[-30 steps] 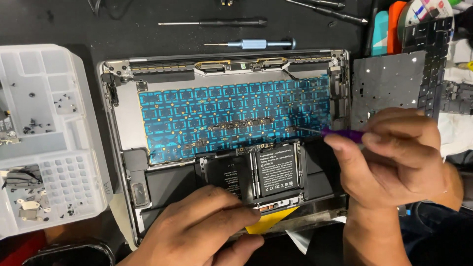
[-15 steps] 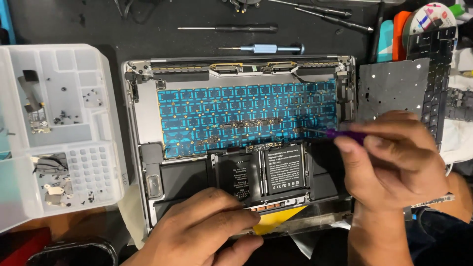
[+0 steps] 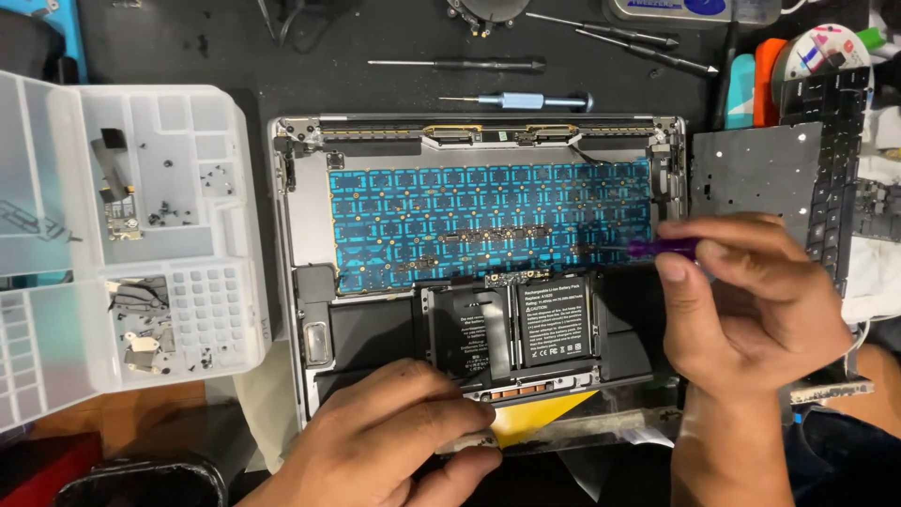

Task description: Performing internal checks and repairs on a laptop, including unscrewing components and testing the hinge/screen assembly.

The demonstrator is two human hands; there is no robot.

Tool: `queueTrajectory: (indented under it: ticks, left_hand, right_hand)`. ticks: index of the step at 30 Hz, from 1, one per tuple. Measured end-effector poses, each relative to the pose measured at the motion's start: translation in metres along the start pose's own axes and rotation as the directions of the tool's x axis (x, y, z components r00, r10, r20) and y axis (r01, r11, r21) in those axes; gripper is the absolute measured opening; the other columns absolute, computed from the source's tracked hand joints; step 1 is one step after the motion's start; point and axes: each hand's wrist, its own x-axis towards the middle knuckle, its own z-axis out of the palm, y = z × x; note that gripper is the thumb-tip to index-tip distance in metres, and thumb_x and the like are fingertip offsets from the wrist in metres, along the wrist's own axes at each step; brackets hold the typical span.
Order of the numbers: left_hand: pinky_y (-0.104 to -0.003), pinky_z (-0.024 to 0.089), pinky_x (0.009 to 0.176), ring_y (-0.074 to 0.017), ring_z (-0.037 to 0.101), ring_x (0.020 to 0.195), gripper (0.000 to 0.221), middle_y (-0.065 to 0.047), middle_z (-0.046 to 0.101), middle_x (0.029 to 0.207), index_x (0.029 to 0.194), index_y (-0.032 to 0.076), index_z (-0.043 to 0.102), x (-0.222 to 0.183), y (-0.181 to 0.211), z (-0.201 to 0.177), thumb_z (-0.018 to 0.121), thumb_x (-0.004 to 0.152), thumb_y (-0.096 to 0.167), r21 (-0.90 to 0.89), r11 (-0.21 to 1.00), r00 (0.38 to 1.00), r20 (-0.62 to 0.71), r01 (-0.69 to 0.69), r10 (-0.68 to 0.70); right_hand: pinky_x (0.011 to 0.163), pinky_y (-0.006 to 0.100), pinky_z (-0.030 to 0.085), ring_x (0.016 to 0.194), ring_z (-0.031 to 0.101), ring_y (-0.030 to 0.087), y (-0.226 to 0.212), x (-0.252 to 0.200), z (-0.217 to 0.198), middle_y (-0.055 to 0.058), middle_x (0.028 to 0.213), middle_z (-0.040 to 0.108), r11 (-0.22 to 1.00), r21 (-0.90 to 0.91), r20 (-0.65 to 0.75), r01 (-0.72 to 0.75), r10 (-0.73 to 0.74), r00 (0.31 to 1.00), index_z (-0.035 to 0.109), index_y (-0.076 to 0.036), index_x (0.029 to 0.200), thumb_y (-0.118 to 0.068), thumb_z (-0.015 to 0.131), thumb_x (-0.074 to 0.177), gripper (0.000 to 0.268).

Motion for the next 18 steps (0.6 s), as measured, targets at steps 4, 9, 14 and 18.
queueTrajectory:
  ticks: [4,9,14,18]
  left_hand:
    - [-0.031,0.056,0.070,-0.0233,0.065,0.076,0.019,-0.008,0.064,0.092,0.103,0.004,0.069,-0.003,0.000,0.000,0.078,0.092,0.016,0.014,1.000,1.000,-0.009,-0.009,0.009]
    - [-0.030,0.058,0.071,-0.0218,0.067,0.077,0.021,-0.009,0.065,0.095,0.104,0.005,0.070,-0.010,-0.002,0.000,0.080,0.091,0.018,0.032,0.999,0.999,-0.046,-0.017,0.018]
    - [-0.026,0.060,0.075,-0.0182,0.069,0.077,0.024,-0.008,0.066,0.096,0.108,0.008,0.072,-0.015,0.000,-0.002,0.080,0.089,0.020,0.028,0.999,0.997,-0.065,0.037,-0.035]
    - [-0.026,0.059,0.073,-0.0178,0.069,0.077,0.024,-0.008,0.067,0.096,0.108,0.008,0.071,-0.021,-0.002,-0.002,0.080,0.089,0.020,0.036,0.999,0.996,-0.087,0.035,-0.032]
  right_hand:
    - [0.085,0.044,0.059,0.099,0.068,0.039,0.006,-0.007,-0.004,0.034,0.114,0.060,0.996,-0.091,0.006,-0.002,0.003,1.000,0.049,0.005,0.107,0.007,0.079,0.099,0.031]
    - [0.087,0.046,0.058,0.098,0.070,0.042,0.012,-0.006,-0.001,0.034,0.110,0.061,0.996,-0.060,-0.043,0.066,-0.069,0.997,0.048,0.005,0.104,0.004,0.075,0.099,0.028]
    - [0.086,0.045,0.059,0.097,0.068,0.040,0.012,-0.004,-0.003,0.036,0.112,0.059,0.998,-0.042,-0.039,0.045,-0.046,0.998,0.044,0.006,0.105,0.005,0.075,0.098,0.032]
    - [0.087,0.047,0.055,0.094,0.070,0.042,0.015,-0.007,-0.006,0.032,0.104,0.064,0.995,-0.038,-0.023,0.091,-0.092,0.995,0.047,0.003,0.104,0.008,0.074,0.098,0.029]
